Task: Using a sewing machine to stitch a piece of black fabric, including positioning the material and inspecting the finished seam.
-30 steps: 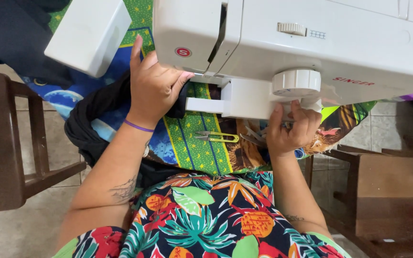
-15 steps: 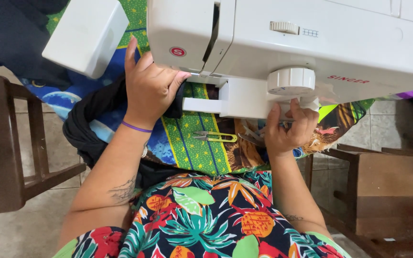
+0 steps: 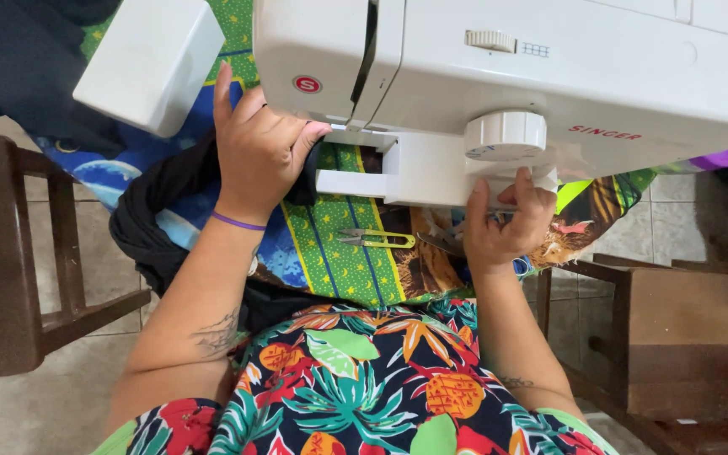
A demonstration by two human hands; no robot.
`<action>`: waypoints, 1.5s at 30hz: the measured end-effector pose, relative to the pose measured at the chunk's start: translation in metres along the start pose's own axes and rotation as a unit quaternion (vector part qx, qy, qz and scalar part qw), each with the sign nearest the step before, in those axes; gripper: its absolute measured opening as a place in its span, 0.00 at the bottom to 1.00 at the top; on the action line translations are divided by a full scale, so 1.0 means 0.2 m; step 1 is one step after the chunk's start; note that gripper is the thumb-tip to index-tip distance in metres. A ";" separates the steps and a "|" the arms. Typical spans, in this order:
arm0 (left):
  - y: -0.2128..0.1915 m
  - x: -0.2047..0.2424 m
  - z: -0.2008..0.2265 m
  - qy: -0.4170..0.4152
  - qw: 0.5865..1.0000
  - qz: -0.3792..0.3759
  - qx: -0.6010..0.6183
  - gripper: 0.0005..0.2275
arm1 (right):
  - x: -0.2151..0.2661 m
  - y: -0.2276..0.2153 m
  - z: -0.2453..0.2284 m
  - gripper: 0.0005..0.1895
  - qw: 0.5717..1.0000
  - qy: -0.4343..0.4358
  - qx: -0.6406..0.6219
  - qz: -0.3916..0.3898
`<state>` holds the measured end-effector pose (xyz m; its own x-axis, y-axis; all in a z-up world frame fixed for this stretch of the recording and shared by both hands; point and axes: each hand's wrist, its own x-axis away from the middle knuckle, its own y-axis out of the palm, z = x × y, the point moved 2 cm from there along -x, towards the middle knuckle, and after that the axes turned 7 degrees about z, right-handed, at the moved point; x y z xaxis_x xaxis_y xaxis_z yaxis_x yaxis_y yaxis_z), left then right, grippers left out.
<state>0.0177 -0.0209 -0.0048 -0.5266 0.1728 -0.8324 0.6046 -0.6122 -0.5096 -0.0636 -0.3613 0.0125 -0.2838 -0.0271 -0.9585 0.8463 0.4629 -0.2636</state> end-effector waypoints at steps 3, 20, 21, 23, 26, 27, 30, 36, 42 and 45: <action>0.01 0.01 -0.01 -0.002 1.000 0.005 -0.001 0.17 | -0.01 -0.01 -0.01 0.23 1.000 0.011 0.003 -0.007; -0.02 -0.04 0.09 -0.040 0.998 -0.019 -0.046 0.16 | -0.34 0.28 -0.45 0.12 0.944 0.120 -0.197 -0.236; -0.03 -0.05 0.08 -0.054 0.998 -0.034 -0.021 0.16 | -0.34 0.36 -0.40 0.15 0.904 0.248 -0.157 -0.311; -0.04 -0.08 0.06 -0.067 0.997 -0.050 0.005 0.17 | -0.32 0.43 -0.33 0.20 0.841 0.369 -0.113 -0.379; -0.05 -0.13 0.04 -0.085 0.989 -0.065 0.101 0.14 | -0.29 0.45 -0.35 0.18 0.847 0.371 -0.127 -0.360; -0.05 -0.14 0.03 -0.109 0.981 -0.072 0.144 0.12 | -0.29 0.46 -0.35 0.17 0.848 0.372 -0.131 -0.353; -0.03 -0.16 0.01 -0.128 0.971 -0.079 0.183 0.11 | -0.27 0.49 -0.34 0.15 0.853 0.373 -0.144 -0.335; -0.01 -0.15 0.02 -0.120 0.973 -0.054 0.192 0.10 | -0.21 0.53 -0.29 0.12 0.860 0.381 -0.162 -0.300; 0.02 -0.13 0.03 -0.138 0.976 -0.037 0.163 0.11 | -0.19 0.55 -0.29 0.12 0.868 0.381 -0.185 -0.260; 0.00 -0.15 0.04 -0.139 0.975 -0.038 0.168 0.12 | -0.19 0.54 -0.30 0.12 0.871 0.379 -0.199 -0.240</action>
<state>0.0281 -0.0326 0.0219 -0.7324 0.0398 -0.6798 0.3527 -0.8318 -0.4287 0.0116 -0.2563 0.0266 -0.9061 0.2214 -0.3605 0.3676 0.8339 -0.4117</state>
